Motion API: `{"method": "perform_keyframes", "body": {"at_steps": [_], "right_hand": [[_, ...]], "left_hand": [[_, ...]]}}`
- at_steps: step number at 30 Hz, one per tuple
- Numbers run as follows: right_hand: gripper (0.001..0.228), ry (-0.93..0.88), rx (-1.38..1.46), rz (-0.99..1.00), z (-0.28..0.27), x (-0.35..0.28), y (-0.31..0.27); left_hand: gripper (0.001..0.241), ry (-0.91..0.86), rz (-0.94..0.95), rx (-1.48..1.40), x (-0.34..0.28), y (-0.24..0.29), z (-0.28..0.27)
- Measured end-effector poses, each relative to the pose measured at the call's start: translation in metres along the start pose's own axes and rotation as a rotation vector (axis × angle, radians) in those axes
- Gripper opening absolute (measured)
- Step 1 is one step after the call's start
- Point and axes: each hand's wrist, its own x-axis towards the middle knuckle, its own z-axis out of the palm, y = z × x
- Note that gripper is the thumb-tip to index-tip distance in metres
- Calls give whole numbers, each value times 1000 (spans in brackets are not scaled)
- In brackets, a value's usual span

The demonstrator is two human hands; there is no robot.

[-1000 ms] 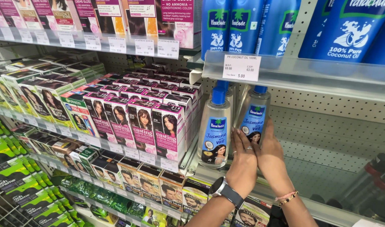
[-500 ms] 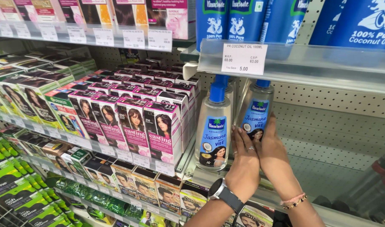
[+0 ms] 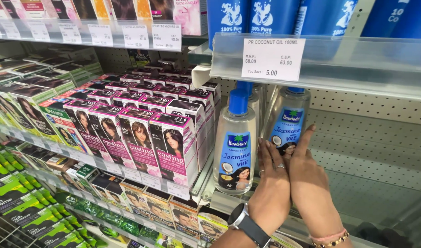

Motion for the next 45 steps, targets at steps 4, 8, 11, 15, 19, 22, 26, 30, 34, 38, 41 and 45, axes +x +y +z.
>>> {"method": "perform_keyframes", "body": {"at_steps": [4,8,11,15,19,22,26,30,34,38,41,45], "right_hand": [[88,11,-32,-27,1,-1,1],[87,-12,-75,-11,1,-1,0],[86,-30,-127,8,3,-1,3],[86,-28,-187,8,6,-1,4],[84,8,-172,-6,9,0,8],[82,64,-128,-40,14,0,15],[81,93,-109,-75,9,-17,20],[78,198,-161,-146,-16,-62,31],[59,465,-87,-229,-40,-115,58],[54,503,29,-224,-47,-159,106],[55,454,225,-226,-28,-193,181],[55,221,421,-172,23,-254,303]], "left_hand": [[81,14,-7,-56,-1,2,-2],[81,40,-25,-106,-1,3,-5],[81,45,-46,-125,-1,3,-5],[80,42,-58,-142,0,3,-5],[78,56,-70,-130,0,2,-1],[76,106,-107,-199,-3,1,7],[71,124,-121,-172,-6,4,4],[68,75,-242,-240,-14,28,-23],[60,172,-178,-312,-40,75,-46],[59,177,-145,-413,-77,130,-39],[56,146,-127,-447,-114,163,-10],[59,39,-208,-557,-177,201,52]]}}
